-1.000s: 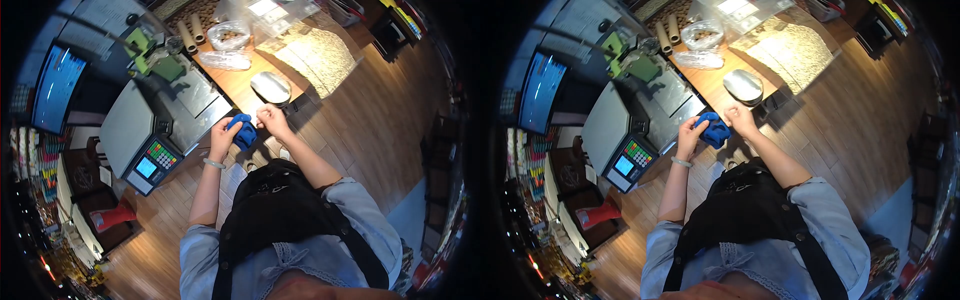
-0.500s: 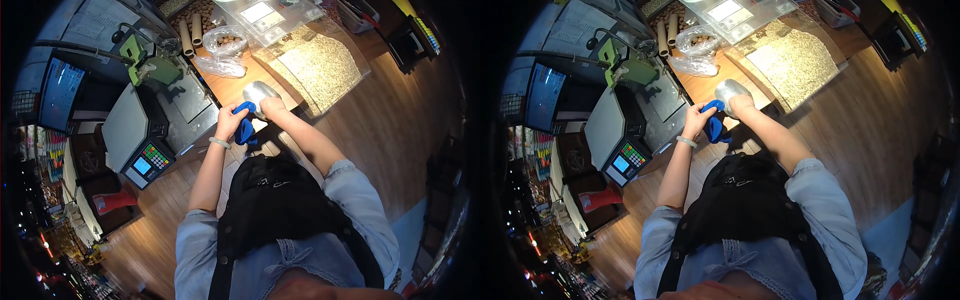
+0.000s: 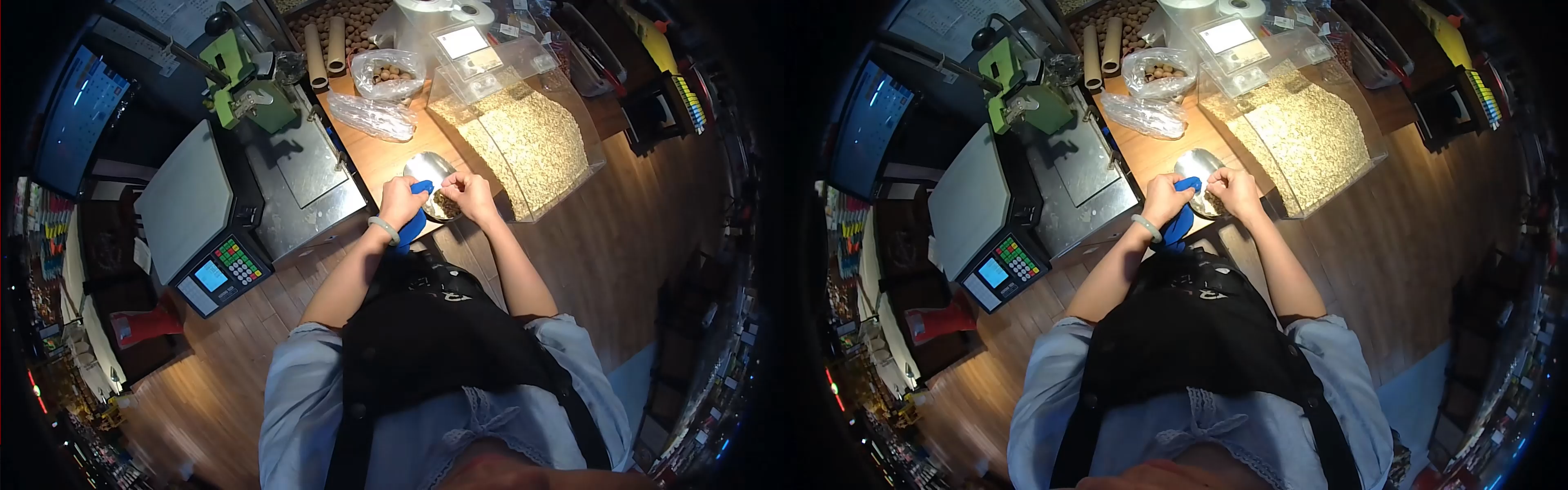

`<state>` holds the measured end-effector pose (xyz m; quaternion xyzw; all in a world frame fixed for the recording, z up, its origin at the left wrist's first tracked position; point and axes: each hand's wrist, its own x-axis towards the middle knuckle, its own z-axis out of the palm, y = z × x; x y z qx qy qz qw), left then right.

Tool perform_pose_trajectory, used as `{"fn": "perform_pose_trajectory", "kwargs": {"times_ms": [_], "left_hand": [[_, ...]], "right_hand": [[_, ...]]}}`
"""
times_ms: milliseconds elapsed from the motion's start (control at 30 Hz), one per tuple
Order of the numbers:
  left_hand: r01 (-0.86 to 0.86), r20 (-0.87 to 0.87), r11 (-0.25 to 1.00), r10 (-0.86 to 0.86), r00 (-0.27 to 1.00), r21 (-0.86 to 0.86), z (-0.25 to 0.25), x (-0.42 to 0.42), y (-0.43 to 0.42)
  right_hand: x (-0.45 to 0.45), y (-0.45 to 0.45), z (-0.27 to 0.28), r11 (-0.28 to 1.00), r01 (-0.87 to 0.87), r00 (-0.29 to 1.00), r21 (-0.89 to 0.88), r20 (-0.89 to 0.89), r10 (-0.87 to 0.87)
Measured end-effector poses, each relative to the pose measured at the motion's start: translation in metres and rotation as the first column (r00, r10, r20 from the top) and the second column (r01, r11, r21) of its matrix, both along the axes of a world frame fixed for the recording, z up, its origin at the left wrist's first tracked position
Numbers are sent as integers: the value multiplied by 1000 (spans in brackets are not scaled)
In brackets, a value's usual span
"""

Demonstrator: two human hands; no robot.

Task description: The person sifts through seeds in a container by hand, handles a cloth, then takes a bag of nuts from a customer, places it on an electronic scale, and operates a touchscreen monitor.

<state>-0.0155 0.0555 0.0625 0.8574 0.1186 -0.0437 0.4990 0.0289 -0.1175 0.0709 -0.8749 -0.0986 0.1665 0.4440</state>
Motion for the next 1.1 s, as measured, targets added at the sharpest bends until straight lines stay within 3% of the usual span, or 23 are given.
{"fn": "perform_pose_trajectory", "kwargs": {"times_ms": [33,100,233,300,467,533,600,633,667,700,767,833,900,933,967,1033,1067,1100], "left_hand": [[9,15,1000,-9,1000,9,-4,2,-1],[27,30,1000,-28,999,13,-12,3,-3],[56,37,998,-57,998,32,-16,2,-3],[44,38,999,-44,998,9,-19,1,0],[20,-47,999,-22,999,-40,-20,0,2],[18,-29,999,-20,999,-40,-16,-1,3],[13,-11,999,-13,1000,-37,-18,-2,6],[0,-43,988,-7,999,-154,-21,-3,8],[-16,-77,963,-4,997,-269,-24,-3,11],[-16,-75,963,-5,997,-270,-27,-4,12],[-94,-190,716,-55,980,-692,-20,-6,16],[-104,-218,658,-93,972,-746,-14,-9,21],[-113,-206,559,-106,973,-821,-11,-14,23],[-112,-204,561,-103,974,-821,-8,-15,24],[-115,-205,565,-98,974,-817,-6,-18,23],[-120,-206,572,-87,975,-811,-6,-21,24],[-106,-196,597,-88,977,-795,-8,-23,24],[-92,-187,622,-90,978,-778,-11,-25,23]], "right_hand": [[-2,3,3,993,71,997,93,-28,-69],[-7,11,11,992,82,996,100,-37,-79],[-10,17,0,1000,18,997,-16,75,-17],[-8,12,-9,982,71,983,-176,179,-39],[-10,18,14,992,94,995,-81,52,-90],[-9,21,12,982,39,984,-186,178,-5],[-8,18,6,959,16,984,-284,174,35],[-6,16,2,926,-7,983,-377,166,75],[-1,13,-2,942,-31,988,-333,135,81],[0,9,-5,942,-30,987,-333,137,80],[0,10,17,965,89,994,-247,82,-70],[1,4,15,962,104,994,-251,60,-92],[1,-4,-3,994,107,963,-37,252,-94],[7,-5,-4,994,103,995,42,-20,-102],[7,-6,-6,994,101,995,44,-19,-100],[4,-2,-2,905,232,883,356,-467,-42],[-1,5,6,903,203,864,379,-504,17],[-4,9,13,927,244,770,286,-637,-6]]}}
